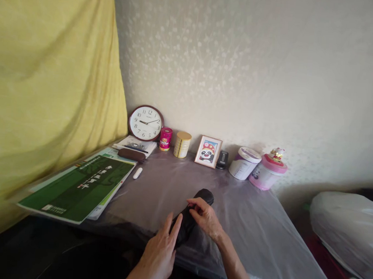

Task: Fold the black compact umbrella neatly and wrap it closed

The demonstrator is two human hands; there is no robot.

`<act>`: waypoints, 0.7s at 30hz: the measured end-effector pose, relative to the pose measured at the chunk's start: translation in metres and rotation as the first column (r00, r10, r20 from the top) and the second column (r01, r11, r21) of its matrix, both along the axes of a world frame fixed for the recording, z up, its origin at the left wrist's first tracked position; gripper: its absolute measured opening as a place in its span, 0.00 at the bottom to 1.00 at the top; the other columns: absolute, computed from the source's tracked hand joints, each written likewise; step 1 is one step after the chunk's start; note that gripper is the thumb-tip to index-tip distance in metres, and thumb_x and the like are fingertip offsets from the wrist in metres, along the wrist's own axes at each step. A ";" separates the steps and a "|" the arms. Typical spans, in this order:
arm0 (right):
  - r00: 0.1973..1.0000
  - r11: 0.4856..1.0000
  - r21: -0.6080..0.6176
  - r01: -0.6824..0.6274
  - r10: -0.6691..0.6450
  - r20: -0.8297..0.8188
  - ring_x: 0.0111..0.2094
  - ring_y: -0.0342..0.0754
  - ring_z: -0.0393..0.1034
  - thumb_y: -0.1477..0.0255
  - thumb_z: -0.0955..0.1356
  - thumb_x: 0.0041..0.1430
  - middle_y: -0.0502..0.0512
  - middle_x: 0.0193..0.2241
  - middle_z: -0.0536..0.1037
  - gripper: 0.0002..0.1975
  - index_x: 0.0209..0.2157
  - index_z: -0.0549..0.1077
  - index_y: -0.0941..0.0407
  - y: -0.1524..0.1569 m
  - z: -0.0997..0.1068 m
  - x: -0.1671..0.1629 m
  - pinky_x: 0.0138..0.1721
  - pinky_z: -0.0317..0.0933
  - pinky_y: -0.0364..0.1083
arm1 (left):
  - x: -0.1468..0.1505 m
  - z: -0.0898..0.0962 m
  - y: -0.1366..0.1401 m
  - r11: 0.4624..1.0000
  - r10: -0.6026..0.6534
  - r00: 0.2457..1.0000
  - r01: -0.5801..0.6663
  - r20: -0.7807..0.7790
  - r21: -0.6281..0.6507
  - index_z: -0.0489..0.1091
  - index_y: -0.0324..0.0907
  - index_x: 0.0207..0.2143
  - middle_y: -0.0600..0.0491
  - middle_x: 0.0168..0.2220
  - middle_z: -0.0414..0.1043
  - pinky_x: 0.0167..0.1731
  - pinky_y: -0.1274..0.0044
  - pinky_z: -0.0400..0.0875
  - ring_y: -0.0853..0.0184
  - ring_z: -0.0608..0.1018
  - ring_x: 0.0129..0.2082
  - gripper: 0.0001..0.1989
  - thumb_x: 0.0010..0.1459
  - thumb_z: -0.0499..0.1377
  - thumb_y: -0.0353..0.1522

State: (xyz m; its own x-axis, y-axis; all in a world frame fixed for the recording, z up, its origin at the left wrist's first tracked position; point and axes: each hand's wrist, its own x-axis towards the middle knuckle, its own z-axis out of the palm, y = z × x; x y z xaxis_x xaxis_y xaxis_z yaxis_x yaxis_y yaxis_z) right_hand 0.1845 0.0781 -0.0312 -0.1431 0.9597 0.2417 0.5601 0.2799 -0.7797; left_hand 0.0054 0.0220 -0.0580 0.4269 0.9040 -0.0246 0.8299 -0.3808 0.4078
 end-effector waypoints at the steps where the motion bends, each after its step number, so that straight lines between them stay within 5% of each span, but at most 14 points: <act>1: 0.999 1.000 -0.004 0.001 -0.001 -0.050 0.30 0.43 0.65 0.75 0.64 0.49 0.50 0.32 0.73 0.14 0.40 0.73 0.53 -0.001 -0.001 0.001 0.34 0.60 0.43 | 0.000 -0.001 0.000 1.000 -0.006 1.000 0.006 -0.001 0.002 0.28 0.51 0.62 0.45 0.65 0.36 0.48 0.74 0.66 0.63 0.68 0.53 0.45 0.48 0.49 0.19; 6: 0.940 0.991 -0.130 0.028 -0.071 -0.334 0.33 0.45 0.66 0.69 0.67 0.49 0.50 0.29 0.73 0.10 0.35 0.75 0.54 -0.023 0.004 0.021 0.35 0.60 0.43 | 0.001 -0.001 -0.001 0.999 -0.049 0.999 0.049 -0.005 0.017 0.33 0.46 0.62 0.48 0.65 0.38 0.51 0.76 0.63 0.65 0.66 0.55 0.41 0.48 0.45 0.17; 11: 0.903 0.959 -0.219 0.181 -0.250 -0.348 0.25 0.42 0.61 0.63 0.67 0.50 0.48 0.24 0.70 0.13 0.35 0.75 0.55 -0.049 0.003 0.059 0.29 0.57 0.42 | 0.002 0.003 -0.004 0.998 -0.064 0.998 0.064 -0.021 0.019 0.37 0.42 0.62 0.48 0.64 0.43 0.53 0.76 0.61 0.66 0.64 0.56 0.38 0.49 0.43 0.18; 16: 0.822 0.910 -0.248 0.334 -0.409 -0.395 0.20 0.41 0.59 0.60 0.68 0.45 0.48 0.23 0.71 0.16 0.33 0.74 0.57 -0.056 -0.017 0.082 0.24 0.55 0.42 | -0.001 0.008 0.003 1.000 -0.022 0.988 0.025 0.152 -0.018 0.44 0.42 0.61 0.46 0.62 0.49 0.51 0.75 0.63 0.65 0.68 0.53 0.35 0.49 0.48 0.22; 19: 0.825 0.891 -0.280 0.358 -0.442 -0.351 0.19 0.41 0.60 0.60 0.67 0.46 0.46 0.18 0.68 0.16 0.33 0.74 0.57 -0.058 -0.029 0.086 0.22 0.54 0.42 | -0.005 0.009 0.010 0.976 0.083 0.937 -0.007 0.339 -0.219 0.46 0.45 0.60 0.46 0.55 0.62 0.42 0.73 0.71 0.65 0.75 0.43 0.32 0.51 0.49 0.26; 21: 0.832 0.885 -0.270 0.378 -0.453 -0.320 0.18 0.42 0.59 0.60 0.66 0.47 0.44 0.15 0.65 0.17 0.34 0.74 0.57 -0.059 -0.036 0.087 0.21 0.53 0.41 | -0.008 0.006 0.013 0.910 0.228 0.898 -0.059 0.376 -0.411 0.41 0.47 0.61 0.45 0.50 0.67 0.28 0.73 0.74 0.66 0.78 0.30 0.30 0.56 0.46 0.31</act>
State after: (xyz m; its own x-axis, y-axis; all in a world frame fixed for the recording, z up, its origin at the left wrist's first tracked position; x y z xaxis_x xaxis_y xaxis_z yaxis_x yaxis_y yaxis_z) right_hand 0.2715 0.0191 -0.0675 0.3420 0.9397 0.0060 0.2555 -0.0869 -0.9629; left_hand -0.0028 0.0354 -0.0524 0.3413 0.9110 -0.2317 0.5904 -0.0160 0.8069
